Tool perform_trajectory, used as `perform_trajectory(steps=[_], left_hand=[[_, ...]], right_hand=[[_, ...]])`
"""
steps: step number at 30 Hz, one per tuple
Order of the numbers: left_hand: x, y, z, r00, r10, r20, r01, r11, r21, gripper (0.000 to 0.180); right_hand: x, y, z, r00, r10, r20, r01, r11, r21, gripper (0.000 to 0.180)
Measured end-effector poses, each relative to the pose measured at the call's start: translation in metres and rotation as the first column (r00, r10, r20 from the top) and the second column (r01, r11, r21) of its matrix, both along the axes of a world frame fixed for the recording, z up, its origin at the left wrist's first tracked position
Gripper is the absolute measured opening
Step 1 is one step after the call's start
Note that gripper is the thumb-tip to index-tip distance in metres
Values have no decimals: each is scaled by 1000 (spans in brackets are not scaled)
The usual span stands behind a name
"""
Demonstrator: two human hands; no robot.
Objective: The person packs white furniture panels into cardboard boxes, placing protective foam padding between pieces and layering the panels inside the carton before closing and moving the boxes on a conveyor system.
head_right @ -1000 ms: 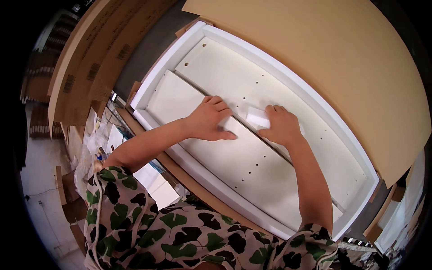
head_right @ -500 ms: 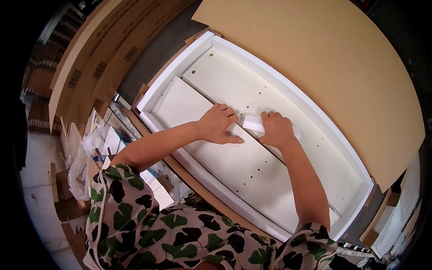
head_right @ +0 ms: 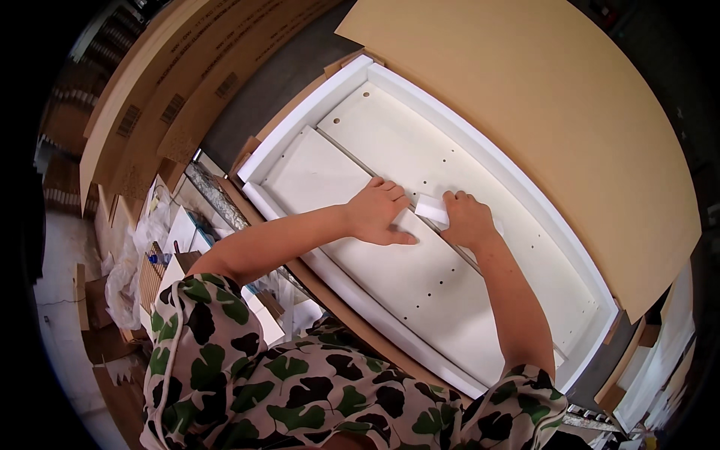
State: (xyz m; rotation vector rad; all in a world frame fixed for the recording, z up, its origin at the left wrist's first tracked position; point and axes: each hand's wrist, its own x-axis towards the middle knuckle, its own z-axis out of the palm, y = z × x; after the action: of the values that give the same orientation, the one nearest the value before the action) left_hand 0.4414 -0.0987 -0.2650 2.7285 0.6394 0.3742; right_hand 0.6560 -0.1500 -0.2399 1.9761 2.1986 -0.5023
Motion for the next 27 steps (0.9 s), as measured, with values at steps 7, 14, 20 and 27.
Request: perform_trajectory(steps=[7,14,20,27], left_hand=[[15,5,19,969,25,-245,-56,991,-120,66],[15,2,26,971,-11,-239,-21,991,-129,65],[11,0,23,993,12,-121,-27,991,-128,64],[4,-12,22,987,-29,-158,18,997,-72,64]], right_hand=[[8,-6,3,997,81,-15,-80,994,78,45],[14,-5,5,997,81,5,-81,992,101,48],[8,-2,6,995,102,4,-102,990,97,50],[20,-27,16,998,22,-51,-12,980,199,52]])
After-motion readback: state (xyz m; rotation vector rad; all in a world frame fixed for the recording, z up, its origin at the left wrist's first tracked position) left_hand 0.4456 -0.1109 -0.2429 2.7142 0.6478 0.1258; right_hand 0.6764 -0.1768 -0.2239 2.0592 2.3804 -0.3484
